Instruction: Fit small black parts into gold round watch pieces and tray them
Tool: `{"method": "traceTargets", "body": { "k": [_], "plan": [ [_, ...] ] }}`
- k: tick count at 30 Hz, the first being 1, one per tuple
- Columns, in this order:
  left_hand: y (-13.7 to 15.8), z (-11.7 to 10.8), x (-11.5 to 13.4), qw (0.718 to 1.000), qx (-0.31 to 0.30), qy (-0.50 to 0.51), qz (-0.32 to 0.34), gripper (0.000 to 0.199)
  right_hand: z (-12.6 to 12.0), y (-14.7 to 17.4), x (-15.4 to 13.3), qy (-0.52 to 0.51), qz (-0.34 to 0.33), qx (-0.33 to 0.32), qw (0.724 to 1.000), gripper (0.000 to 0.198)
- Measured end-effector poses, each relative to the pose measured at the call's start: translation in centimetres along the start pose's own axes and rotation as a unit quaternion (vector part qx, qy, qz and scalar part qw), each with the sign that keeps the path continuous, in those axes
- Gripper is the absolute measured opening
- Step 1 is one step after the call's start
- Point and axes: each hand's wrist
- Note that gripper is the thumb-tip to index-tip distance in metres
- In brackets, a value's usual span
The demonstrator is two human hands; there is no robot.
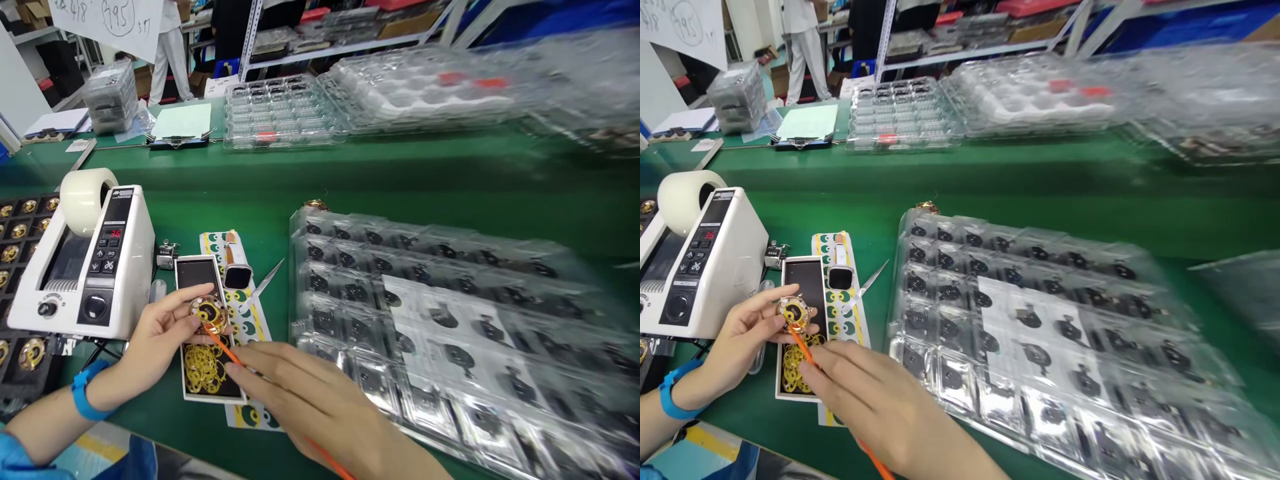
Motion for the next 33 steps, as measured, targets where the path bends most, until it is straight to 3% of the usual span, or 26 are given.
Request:
{"method": "traceTargets", "body": {
  "k": [4,6,9,12,16,20,26,30,33],
  "plan": [
    [-0.2,-0.1,-0.3,1.000,0.019,-0.022,-0.010,0.034,-0.5,-0.3,0.0,0.089,-0.053,-0.071,0.992,0.039],
    [-0.3,0.0,-0.4,0.999,0.024,-0.016,-0.018,0.034,-0.5,-0.3,0.0,0.094,-0.058,-0.073,0.991,0.040],
    [-0.4,0.1,-0.4,1.000,0.020,0.000,-0.022,0.037,-0.2,0.0,0.0,0.070,-0.030,-0.018,0.997,0.034],
    [-0.2,0.3,-0.4,1.000,0.006,0.000,-0.011,0.040,0.1,-0.1,-0.2,0.019,0.051,0.053,0.997,0.023],
    [0.1,0.8,-0.6,1.000,-0.019,0.004,-0.003,0.039,0.9,-0.6,-0.3,-0.032,0.109,0.110,0.987,0.026],
    [0.1,0.9,-1.0,0.999,-0.024,0.026,-0.009,0.035,2.1,-0.2,-0.1,0.016,0.076,0.113,0.991,0.024],
    [-0.3,0.4,-1.3,0.999,-0.006,0.010,-0.032,0.033,2.5,0.2,-0.1,0.136,-0.044,0.028,0.989,0.029],
    [-0.4,0.3,-1.0,0.997,-0.002,0.033,-0.065,0.034,1.9,-0.2,0.1,0.145,-0.054,0.002,0.988,0.031],
    [-0.5,0.4,-0.7,0.995,-0.013,0.064,-0.079,0.031,1.5,-0.2,0.2,0.104,-0.029,0.026,0.994,0.028]
  ]
}}
Point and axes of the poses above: each hand's wrist, its own y-axis away from the middle knuckle, its own z-axis out of the palm, x = y × z
